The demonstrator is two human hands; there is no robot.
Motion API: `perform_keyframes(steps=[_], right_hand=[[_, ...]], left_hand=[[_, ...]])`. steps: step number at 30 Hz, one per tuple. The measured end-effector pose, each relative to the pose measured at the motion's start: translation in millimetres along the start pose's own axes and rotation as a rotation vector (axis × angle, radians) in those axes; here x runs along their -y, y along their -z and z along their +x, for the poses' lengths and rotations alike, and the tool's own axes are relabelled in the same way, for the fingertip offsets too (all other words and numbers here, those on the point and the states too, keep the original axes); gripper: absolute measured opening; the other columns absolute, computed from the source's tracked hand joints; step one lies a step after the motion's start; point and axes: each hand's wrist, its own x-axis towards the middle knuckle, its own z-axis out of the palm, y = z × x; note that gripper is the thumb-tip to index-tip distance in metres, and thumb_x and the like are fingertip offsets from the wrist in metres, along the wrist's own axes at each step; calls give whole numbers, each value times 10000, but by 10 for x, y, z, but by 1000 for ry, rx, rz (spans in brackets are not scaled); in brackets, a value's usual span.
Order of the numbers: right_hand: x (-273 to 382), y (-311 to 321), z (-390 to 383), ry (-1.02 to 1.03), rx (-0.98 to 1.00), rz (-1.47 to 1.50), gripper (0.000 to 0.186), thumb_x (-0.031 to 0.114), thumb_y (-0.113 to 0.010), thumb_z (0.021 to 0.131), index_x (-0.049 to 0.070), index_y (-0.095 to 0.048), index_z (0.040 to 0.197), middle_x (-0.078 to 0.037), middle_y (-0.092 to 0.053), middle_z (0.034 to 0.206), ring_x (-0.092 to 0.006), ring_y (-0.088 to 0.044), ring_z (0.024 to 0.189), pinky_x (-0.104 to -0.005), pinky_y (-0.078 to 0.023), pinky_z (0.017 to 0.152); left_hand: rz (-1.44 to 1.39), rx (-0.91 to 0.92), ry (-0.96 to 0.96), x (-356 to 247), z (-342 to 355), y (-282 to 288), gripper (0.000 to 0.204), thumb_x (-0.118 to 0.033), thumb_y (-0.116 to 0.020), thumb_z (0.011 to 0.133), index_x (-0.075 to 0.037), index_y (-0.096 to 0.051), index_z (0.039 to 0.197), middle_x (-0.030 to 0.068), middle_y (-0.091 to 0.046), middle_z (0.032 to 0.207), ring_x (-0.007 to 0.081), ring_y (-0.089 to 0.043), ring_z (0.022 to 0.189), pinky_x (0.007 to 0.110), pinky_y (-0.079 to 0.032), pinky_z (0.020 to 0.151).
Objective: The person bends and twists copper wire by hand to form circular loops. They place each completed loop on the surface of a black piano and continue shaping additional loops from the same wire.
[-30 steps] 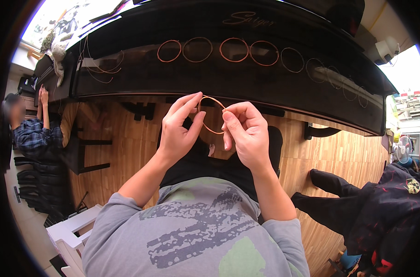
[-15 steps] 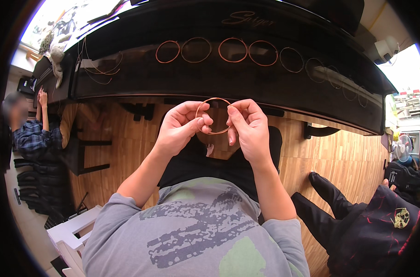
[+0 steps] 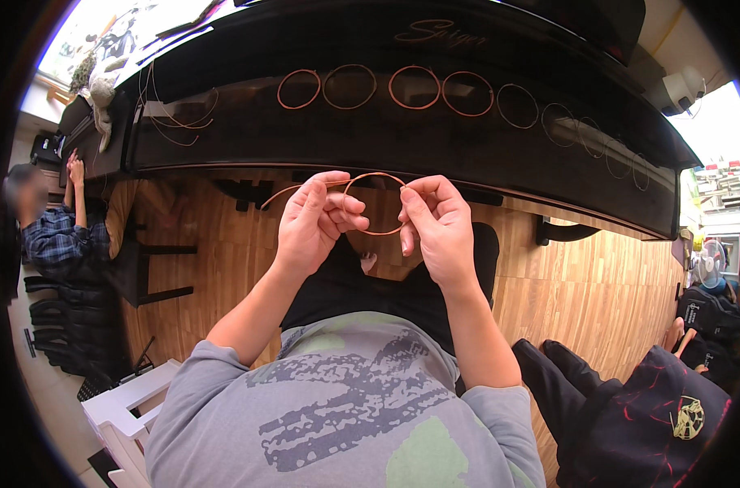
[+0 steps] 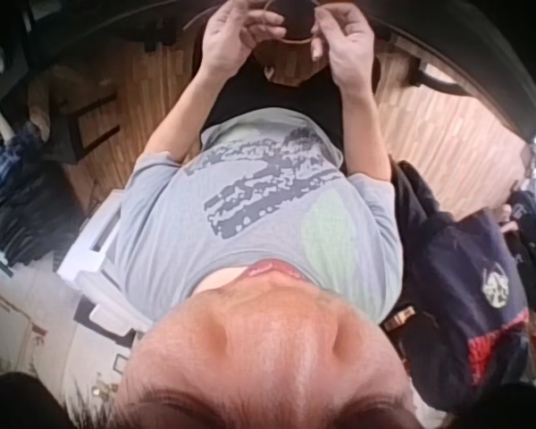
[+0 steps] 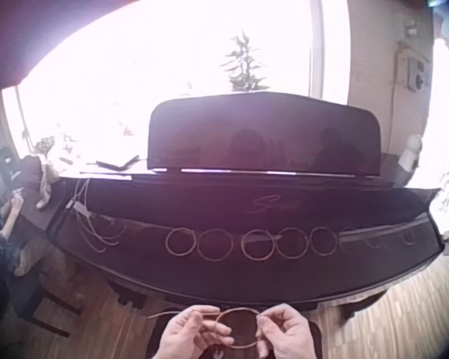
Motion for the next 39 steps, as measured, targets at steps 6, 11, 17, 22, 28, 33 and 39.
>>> perform_keyframes(steps=[6, 11, 17, 22, 28, 33, 39], right_hand=[[-9, -22, -30, 85, -4, 13, 111, 117, -589, 952, 9, -566, 957, -52, -572, 730, -81, -511, 471, -197, -416, 426], [-43, -51, -55, 225, -2, -45, 88, 97, -585, 952, 12, -569, 973, -42, -577, 755, -70, -523, 503, -193, -425, 445], [-139, -52, -88, 336, 12, -164, 66, 73, -576, 954, 15, -572, 985, -20, -570, 765, -52, -524, 538, -183, -423, 482], [-112, -39, -85, 342, -66, -244, 78, 89, -585, 953, 15, -572, 975, -18, -571, 766, -51, -524, 540, -179, -418, 488], [-60, 2, -29, 309, -88, -153, 82, 101, -580, 956, 20, -571, 957, -31, -576, 754, -71, -538, 514, -185, -424, 465], [-43, -28, -35, 333, -86, -118, 81, 102, -579, 957, 23, -571, 973, -37, -578, 741, -79, -542, 507, -188, -428, 461], [-48, -59, -83, 330, -27, -106, 82, 107, -578, 958, 29, -569, 980, -39, -580, 753, -83, -543, 508, -192, -433, 459]], left_hand=[[-254, -87, 109, 26, -9, -37, 278, -267, -388, 1036, -77, -568, 1131, 131, -701, 914, 230, -694, 810, 389, -565, 809], [-465, -80, 296, 59, 13, -36, 274, -278, -423, 1023, -105, -635, 1025, 93, -709, 939, 219, -685, 859, 391, -534, 889], [-271, -174, 540, 91, 43, -66, 437, -435, -400, 1005, -66, -631, 1039, 135, -699, 996, 256, -669, 969, 376, -505, 911], [-38, -50, 654, 64, -17, -84, 585, -527, -287, 1006, -45, -616, 963, 131, -697, 922, 243, -677, 877, 333, -515, 799], [931, 73, 13, -42, -386, -369, 156, -142, -577, 939, -20, -591, 843, 60, -676, 792, 87, -630, 650, 206, -464, 539], [1250, -145, -296, -103, -173, -342, 184, -61, -718, 824, -19, -597, 957, -1, -603, 691, 40, -517, 565, 189, -395, 475], [1168, -208, -182, -100, -48, -265, 242, -119, -724, 835, 3, -607, 1009, 27, -661, 797, 54, -572, 661, 195, -448, 551]])
